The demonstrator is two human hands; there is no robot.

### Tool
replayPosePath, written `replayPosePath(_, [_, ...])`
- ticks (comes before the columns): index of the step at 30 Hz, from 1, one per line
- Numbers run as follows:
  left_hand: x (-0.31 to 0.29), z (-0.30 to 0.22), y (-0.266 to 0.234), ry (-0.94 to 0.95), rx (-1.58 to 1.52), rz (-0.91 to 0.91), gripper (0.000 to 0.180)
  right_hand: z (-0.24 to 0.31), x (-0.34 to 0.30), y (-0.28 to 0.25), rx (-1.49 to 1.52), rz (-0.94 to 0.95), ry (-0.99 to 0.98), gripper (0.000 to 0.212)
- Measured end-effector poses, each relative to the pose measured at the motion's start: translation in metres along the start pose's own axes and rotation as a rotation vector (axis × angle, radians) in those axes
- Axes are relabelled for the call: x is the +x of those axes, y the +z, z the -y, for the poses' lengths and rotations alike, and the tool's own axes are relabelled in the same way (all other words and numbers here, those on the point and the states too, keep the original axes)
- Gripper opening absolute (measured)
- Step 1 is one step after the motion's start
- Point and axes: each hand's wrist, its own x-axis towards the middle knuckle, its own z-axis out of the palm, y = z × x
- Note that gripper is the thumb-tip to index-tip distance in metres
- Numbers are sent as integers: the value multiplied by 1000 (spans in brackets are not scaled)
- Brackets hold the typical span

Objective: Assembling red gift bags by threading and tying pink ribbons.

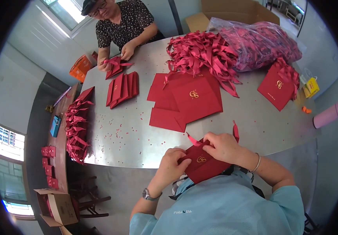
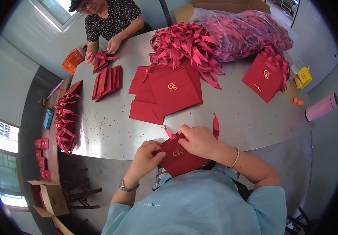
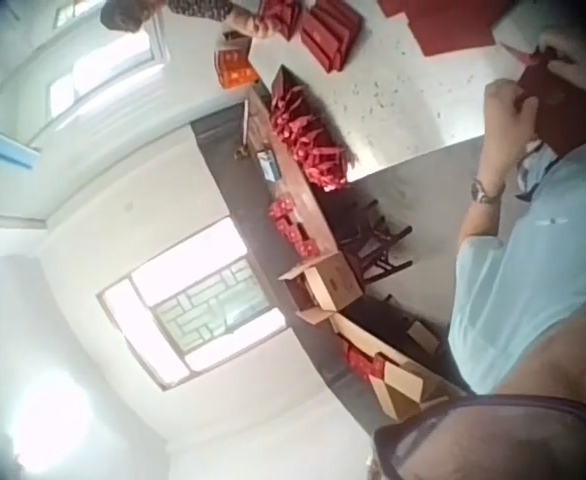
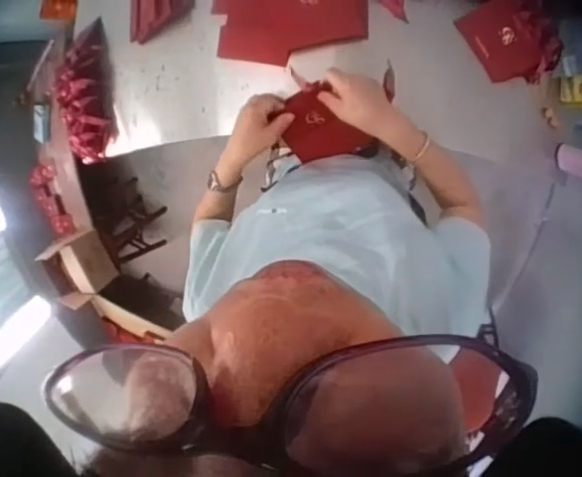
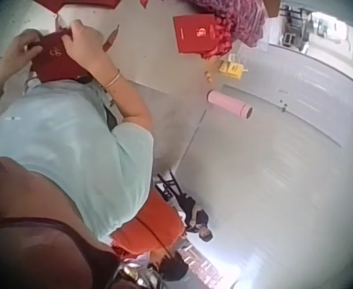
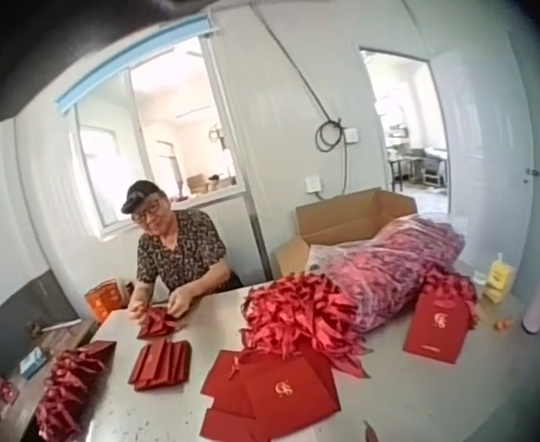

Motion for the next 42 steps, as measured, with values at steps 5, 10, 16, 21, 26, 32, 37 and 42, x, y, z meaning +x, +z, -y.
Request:
replayPosePath(5, [-5,1,-5,-41,-197,12,11,16,-1,-31,-186,74,-146,30])
replayPosePath(10, [-6,-19,0,162,-45,-90,13,39,35,-46,-200,-78,-281,30])
replayPosePath(16, [-22,-33,1,329,109,-80,16,39,55,-24,-97,739,-243,21])
replayPosePath(21, [-15,-42,-10,471,164,3,18,28,75,-10,34,906,-398,18])
replayPosePath(26, [-16,-55,-23,638,289,41,13,25,97,-32,-42,717,-412,17])
replayPosePath(32, [0,-42,-16,895,322,178,14,36,99,-24,-105,727,-505,15])
replayPosePath(37, [6,-27,-14,761,150,280,17,23,87,-6,-51,830,-442,19])
replayPosePath(42, [2,-20,-9,182,-278,117,13,31,92,-16,173,765,-153,22])
